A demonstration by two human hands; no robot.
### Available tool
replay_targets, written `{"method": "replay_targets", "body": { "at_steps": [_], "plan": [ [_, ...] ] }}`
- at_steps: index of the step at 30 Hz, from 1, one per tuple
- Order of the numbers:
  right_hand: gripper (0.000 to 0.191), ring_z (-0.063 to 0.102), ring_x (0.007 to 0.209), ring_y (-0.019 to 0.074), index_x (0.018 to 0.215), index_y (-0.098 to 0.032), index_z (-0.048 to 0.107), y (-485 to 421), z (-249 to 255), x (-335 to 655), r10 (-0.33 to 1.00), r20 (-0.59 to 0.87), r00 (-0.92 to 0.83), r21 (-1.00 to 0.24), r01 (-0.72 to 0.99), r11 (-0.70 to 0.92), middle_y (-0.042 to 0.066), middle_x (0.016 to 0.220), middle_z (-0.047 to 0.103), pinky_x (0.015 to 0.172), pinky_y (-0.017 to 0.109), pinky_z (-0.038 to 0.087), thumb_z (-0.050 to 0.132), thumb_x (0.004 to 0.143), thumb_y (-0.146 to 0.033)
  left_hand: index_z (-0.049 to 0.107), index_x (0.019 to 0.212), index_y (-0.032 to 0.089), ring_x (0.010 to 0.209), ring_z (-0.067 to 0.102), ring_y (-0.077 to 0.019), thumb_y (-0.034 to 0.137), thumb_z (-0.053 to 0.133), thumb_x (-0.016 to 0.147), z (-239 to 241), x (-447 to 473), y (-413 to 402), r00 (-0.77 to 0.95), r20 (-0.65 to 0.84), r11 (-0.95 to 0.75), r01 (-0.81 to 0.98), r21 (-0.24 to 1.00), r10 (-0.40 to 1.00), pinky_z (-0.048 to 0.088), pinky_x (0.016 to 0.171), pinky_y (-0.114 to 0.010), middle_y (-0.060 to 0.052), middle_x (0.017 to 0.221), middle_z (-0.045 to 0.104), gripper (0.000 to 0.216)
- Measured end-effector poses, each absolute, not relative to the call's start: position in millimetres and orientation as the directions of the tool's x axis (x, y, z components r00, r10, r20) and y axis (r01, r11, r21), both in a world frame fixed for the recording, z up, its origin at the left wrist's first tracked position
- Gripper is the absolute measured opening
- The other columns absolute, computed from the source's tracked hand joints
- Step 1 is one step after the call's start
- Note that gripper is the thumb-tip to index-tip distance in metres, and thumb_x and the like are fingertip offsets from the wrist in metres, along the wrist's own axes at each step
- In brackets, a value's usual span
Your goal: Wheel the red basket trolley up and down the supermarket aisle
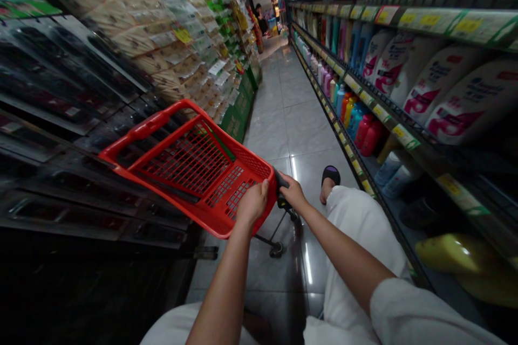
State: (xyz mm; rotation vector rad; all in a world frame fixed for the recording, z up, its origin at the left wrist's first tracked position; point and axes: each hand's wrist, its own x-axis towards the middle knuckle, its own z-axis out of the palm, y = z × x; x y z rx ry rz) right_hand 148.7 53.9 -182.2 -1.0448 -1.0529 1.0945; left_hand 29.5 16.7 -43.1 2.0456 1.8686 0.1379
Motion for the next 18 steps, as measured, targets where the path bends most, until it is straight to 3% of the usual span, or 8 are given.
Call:
{"method": "replay_targets", "body": {
  "at_steps": [4,11,16,18],
  "plan": [
    [0.063,0.069,0.111,0.0219,0.109,-0.022,0.077,55.0,-185.3,150.5,0.998,-0.012,0.065,-0.995,-0.101,-0.006,-0.001,0.108,0.078,0.107,0.040,0.048,0.047,0.057,-0.003,0.070,0.088,0.012,0.082,0.067,-0.0226,0.044,0.020,0.105,-42.5,29.7,15.8,0.122,-0.156,-0.065,0.941,0.331,0.980,0.036,0.067,-0.030,-0.016,0.090,0.074,0.062],
    [0.066,0.059,0.128,0.0193,0.124,-0.026,0.071,63.0,-165.7,154.8,0.975,0.189,0.115,-0.960,-0.186,0.208,-0.002,0.132,0.068,0.118,0.040,0.037,0.052,0.064,-0.008,0.070,0.089,0.012,0.085,0.068,-0.0236,0.043,0.020,0.105,-42.0,31.4,18.8,0.113,-0.169,-0.051,0.942,0.333,0.979,0.037,0.068,-0.030,-0.017,0.093,0.074,0.061],
    [0.067,0.064,0.121,0.0199,0.114,-0.027,0.075,48.3,-190.2,146.9,0.995,-0.017,0.102,-0.994,-0.110,-0.006,-0.005,0.121,0.074,0.115,0.043,0.040,0.048,0.058,-0.004,0.071,0.090,0.012,0.089,0.069,-0.0256,0.043,0.020,0.105,-40.5,32.5,18.3,0.098,-0.169,-0.037,0.942,0.333,0.981,0.038,0.070,-0.031,-0.019,0.094,0.075,0.062],
    [0.065,0.064,0.122,0.0211,0.116,-0.025,0.074,51.4,-183.2,144.9,0.994,-0.026,0.109,-0.990,-0.143,-0.010,-0.003,0.123,0.073,0.115,0.043,0.041,0.049,0.060,-0.005,0.072,0.092,0.012,0.091,0.070,-0.0258,0.043,0.020,0.105,-40.6,32.6,19.3,0.097,-0.167,-0.036,0.941,0.337,0.981,0.039,0.071,-0.030,-0.019,0.095,0.075,0.062]
  ]
}}
